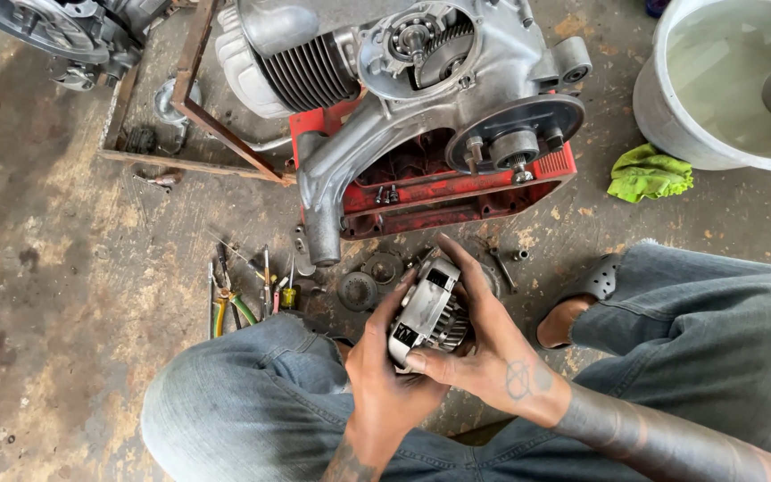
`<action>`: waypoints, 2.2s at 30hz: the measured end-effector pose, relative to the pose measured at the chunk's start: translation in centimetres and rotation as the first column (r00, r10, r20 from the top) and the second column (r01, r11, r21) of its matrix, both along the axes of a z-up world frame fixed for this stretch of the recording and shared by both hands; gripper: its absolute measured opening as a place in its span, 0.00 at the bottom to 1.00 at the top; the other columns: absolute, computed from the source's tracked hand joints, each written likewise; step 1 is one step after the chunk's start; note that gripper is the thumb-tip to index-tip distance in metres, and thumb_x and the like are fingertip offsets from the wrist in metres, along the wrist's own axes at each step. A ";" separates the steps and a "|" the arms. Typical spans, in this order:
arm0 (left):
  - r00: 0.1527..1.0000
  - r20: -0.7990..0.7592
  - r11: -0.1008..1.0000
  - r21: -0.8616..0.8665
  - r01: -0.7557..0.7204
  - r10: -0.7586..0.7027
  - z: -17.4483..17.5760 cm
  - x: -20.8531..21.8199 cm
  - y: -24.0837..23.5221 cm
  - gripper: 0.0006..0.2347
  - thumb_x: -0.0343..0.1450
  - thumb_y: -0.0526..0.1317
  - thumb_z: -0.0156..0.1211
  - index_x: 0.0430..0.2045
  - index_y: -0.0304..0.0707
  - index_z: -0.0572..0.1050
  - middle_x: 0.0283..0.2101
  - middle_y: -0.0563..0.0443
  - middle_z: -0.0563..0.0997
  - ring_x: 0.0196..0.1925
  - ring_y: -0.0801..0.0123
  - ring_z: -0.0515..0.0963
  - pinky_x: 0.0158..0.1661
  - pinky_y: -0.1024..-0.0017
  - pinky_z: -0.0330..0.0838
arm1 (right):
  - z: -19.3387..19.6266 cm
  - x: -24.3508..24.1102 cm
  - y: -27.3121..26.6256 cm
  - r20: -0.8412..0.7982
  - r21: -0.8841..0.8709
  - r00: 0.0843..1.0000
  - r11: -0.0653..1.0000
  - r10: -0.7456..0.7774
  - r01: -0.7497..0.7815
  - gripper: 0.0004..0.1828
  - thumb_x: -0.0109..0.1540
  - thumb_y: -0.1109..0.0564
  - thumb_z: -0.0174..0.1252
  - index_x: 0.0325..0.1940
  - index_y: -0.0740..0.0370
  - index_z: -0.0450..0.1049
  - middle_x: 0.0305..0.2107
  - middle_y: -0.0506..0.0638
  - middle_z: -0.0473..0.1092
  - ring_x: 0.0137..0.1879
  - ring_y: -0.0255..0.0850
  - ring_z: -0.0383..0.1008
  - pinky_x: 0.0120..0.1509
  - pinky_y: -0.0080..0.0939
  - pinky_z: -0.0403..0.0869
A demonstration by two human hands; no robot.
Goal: Disassembling and inspecting a motorcycle clutch assembly
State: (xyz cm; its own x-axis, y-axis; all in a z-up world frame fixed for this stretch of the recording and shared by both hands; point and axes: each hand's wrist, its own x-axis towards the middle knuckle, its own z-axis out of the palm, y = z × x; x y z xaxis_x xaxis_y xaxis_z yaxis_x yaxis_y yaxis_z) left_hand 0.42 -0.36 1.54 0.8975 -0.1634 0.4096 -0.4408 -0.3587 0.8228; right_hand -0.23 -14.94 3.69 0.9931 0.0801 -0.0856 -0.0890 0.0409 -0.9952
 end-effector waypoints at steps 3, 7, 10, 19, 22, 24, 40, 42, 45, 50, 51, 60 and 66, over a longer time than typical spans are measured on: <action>0.999 0.037 0.999 -0.032 0.014 -0.013 0.5 0.5 0.2 0.29 0.56 0.32 0.69 0.53 0.24 0.68 0.56 0.34 0.81 0.48 0.56 0.89 0.44 0.70 0.85 | -0.4 -0.1 -0.1 -0.021 0.098 0.999 0.994 0.048 -0.046 0.63 0.49 0.56 0.70 0.80 0.61 0.38 0.66 0.61 0.61 0.68 0.51 0.67 0.68 0.51 0.70; 0.997 -0.018 0.997 0.008 -0.076 0.076 -0.8 0.4 0.9 0.29 0.56 0.39 0.72 0.52 0.31 0.70 0.40 0.42 0.87 0.33 0.61 0.89 0.32 0.69 0.82 | -0.9 -0.2 0.4 -0.002 0.101 0.999 0.993 0.054 -0.053 0.65 0.48 0.60 0.72 0.81 0.61 0.38 0.69 0.59 0.56 0.68 0.49 0.66 0.67 0.48 0.71; 0.999 -0.024 0.999 0.014 -0.046 0.047 -1.2 0.5 0.7 0.30 0.55 0.35 0.70 0.54 0.29 0.69 0.41 0.40 0.86 0.34 0.60 0.88 0.33 0.68 0.82 | -2.0 -0.3 0.9 -0.012 0.060 1.000 0.998 0.009 -0.008 0.71 0.45 0.58 0.75 0.80 0.61 0.34 0.66 0.60 0.63 0.67 0.49 0.69 0.69 0.46 0.70; 0.999 -0.029 0.999 -0.032 -0.024 0.023 -0.6 1.1 -0.1 0.30 0.57 0.32 0.71 0.55 0.26 0.68 0.48 0.37 0.84 0.40 0.60 0.87 0.38 0.70 0.82 | -1.8 0.5 0.7 0.026 -0.196 1.000 0.980 -0.017 0.022 0.67 0.45 0.56 0.73 0.79 0.67 0.39 0.62 0.61 0.67 0.63 0.48 0.72 0.67 0.44 0.70; 0.999 -0.041 0.998 -0.059 -0.011 0.008 -1.0 1.0 -0.1 0.31 0.56 0.32 0.71 0.55 0.27 0.67 0.52 0.37 0.83 0.44 0.58 0.87 0.43 0.69 0.83 | -2.1 0.7 0.6 0.007 -0.074 1.000 0.997 0.028 -0.027 0.66 0.46 0.60 0.70 0.80 0.63 0.35 0.64 0.61 0.64 0.66 0.49 0.69 0.69 0.46 0.69; 0.999 -0.044 0.999 -0.039 -0.031 0.029 -1.2 1.0 -0.1 0.31 0.56 0.33 0.71 0.55 0.27 0.67 0.52 0.37 0.83 0.44 0.57 0.88 0.42 0.68 0.83 | -2.3 0.9 0.4 -0.018 -0.180 0.999 0.982 0.049 -0.052 0.65 0.43 0.60 0.69 0.78 0.64 0.39 0.63 0.61 0.65 0.64 0.49 0.70 0.67 0.46 0.69; 0.994 -0.078 0.997 -0.001 -0.077 0.077 -2.5 0.4 0.1 0.32 0.57 0.34 0.73 0.56 0.30 0.66 0.48 0.39 0.84 0.41 0.58 0.88 0.39 0.68 0.83 | -2.2 1.6 0.8 0.070 -0.327 0.997 0.945 0.041 -0.016 0.60 0.40 0.57 0.68 0.73 0.65 0.50 0.56 0.58 0.70 0.57 0.48 0.74 0.62 0.44 0.73; 0.993 -0.096 0.998 -0.004 -0.065 0.064 -2.6 0.4 0.1 0.33 0.55 0.34 0.74 0.56 0.30 0.66 0.51 0.39 0.83 0.44 0.58 0.88 0.41 0.68 0.83 | -2.2 1.5 0.7 0.072 -0.350 0.996 0.936 0.046 -0.018 0.60 0.39 0.59 0.68 0.73 0.64 0.50 0.55 0.58 0.70 0.56 0.47 0.75 0.61 0.43 0.74; 0.991 -0.114 0.998 -0.006 -0.068 0.067 -3.0 0.2 0.2 0.32 0.56 0.34 0.73 0.56 0.29 0.66 0.45 0.40 0.84 0.39 0.60 0.87 0.37 0.69 0.82 | -2.3 1.3 0.6 0.054 -0.320 0.997 0.947 0.061 -0.040 0.61 0.39 0.60 0.68 0.75 0.66 0.48 0.57 0.59 0.69 0.58 0.48 0.74 0.63 0.43 0.73; 0.988 -0.131 0.996 -0.009 -0.087 0.085 -3.0 0.1 0.1 0.33 0.56 0.36 0.75 0.56 0.31 0.66 0.45 0.41 0.84 0.39 0.60 0.88 0.36 0.69 0.83 | -2.1 1.3 0.5 0.011 -0.256 0.997 0.964 0.075 -0.069 0.60 0.41 0.61 0.65 0.75 0.65 0.47 0.57 0.59 0.68 0.59 0.47 0.72 0.63 0.42 0.72; 0.985 -0.153 0.996 -0.017 -0.084 0.080 -3.1 0.0 0.1 0.33 0.56 0.35 0.74 0.56 0.32 0.66 0.44 0.40 0.84 0.39 0.59 0.88 0.36 0.68 0.83 | -2.1 1.3 0.5 -0.006 -0.224 0.997 0.972 0.077 -0.077 0.59 0.42 0.62 0.65 0.75 0.64 0.46 0.57 0.59 0.68 0.60 0.47 0.71 0.64 0.42 0.71; 0.966 -0.211 0.977 -0.115 -0.177 0.150 -3.1 -0.2 0.0 0.32 0.56 0.36 0.76 0.53 0.30 0.67 0.38 0.45 0.85 0.35 0.67 0.86 0.34 0.72 0.81 | -2.4 1.2 0.0 0.157 -0.374 0.975 0.923 0.158 -0.090 0.68 0.47 0.47 0.74 0.77 0.72 0.39 0.70 0.67 0.52 0.73 0.58 0.59 0.74 0.54 0.62; 0.990 -0.106 0.972 -0.204 -0.117 0.097 -3.3 -0.4 -0.4 0.31 0.54 0.29 0.65 0.56 0.31 0.65 0.54 0.37 0.82 0.50 0.55 0.87 0.48 0.67 0.83 | -2.3 1.3 0.5 -0.106 0.048 0.994 0.998 0.040 -0.035 0.54 0.47 0.61 0.69 0.74 0.64 0.51 0.58 0.58 0.68 0.60 0.47 0.72 0.62 0.45 0.74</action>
